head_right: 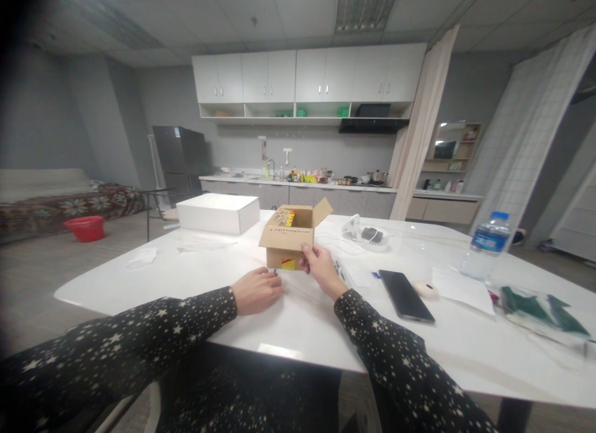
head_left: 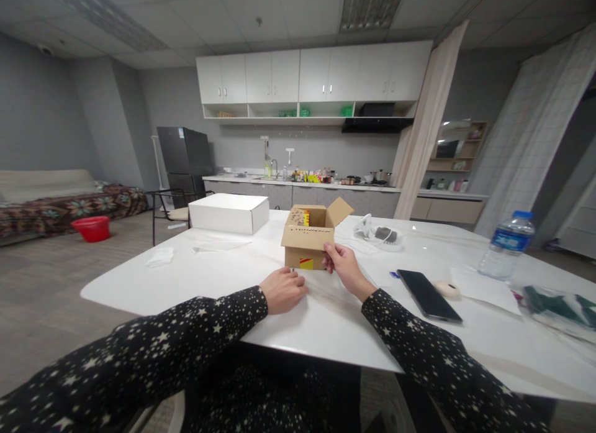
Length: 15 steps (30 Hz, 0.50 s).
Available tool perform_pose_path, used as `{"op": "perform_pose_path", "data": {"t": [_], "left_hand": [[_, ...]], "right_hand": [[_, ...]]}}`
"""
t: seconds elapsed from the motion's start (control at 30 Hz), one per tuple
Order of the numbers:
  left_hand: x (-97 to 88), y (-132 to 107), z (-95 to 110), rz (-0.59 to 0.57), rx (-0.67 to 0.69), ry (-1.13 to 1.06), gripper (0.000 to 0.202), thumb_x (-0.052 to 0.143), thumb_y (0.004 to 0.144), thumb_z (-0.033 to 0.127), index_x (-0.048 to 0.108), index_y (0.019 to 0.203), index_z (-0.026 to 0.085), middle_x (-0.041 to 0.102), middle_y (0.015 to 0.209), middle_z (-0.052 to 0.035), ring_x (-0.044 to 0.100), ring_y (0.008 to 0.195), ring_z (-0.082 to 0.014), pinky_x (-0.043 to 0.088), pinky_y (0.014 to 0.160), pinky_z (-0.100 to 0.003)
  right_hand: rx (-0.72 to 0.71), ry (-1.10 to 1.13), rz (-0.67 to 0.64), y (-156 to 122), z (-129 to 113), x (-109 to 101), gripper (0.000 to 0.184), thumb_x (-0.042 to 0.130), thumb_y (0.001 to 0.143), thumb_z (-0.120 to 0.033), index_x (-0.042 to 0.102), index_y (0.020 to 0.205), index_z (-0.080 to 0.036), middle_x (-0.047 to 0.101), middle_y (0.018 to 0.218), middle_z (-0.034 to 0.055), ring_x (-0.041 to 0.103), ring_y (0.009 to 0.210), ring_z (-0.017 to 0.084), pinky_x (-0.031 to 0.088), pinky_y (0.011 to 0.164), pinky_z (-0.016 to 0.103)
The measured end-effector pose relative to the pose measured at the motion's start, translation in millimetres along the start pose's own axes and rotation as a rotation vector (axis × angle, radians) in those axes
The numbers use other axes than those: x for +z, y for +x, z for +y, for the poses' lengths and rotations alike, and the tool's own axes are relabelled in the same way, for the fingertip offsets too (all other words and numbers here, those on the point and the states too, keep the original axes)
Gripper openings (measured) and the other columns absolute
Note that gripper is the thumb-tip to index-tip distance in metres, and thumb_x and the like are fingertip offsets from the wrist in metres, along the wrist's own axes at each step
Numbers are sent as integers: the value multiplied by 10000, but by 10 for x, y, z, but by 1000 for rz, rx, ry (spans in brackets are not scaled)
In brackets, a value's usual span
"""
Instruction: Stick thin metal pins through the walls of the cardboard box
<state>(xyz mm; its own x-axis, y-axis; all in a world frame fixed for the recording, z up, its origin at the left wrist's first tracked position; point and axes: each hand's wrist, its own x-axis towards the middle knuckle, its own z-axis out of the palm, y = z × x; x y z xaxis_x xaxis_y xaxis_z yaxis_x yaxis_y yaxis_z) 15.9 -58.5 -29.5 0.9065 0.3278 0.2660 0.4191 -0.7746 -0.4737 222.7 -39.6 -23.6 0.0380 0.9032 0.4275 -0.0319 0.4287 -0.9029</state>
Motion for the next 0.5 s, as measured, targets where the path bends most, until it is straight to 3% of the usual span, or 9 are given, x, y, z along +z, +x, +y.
{"op": "perform_pose_path", "data": {"t": [0.5], "left_hand": [[-652,279,-235,200,-26,111,196,460,925,250,603,816,173,605,794,-38,542,753,-166,334,691,-324]], "right_hand": [[-20,-6,-12,-9,59,4,482,632,765,-647,549,665,-183,581,532,-5,448,402,92,346,401,232]]}}
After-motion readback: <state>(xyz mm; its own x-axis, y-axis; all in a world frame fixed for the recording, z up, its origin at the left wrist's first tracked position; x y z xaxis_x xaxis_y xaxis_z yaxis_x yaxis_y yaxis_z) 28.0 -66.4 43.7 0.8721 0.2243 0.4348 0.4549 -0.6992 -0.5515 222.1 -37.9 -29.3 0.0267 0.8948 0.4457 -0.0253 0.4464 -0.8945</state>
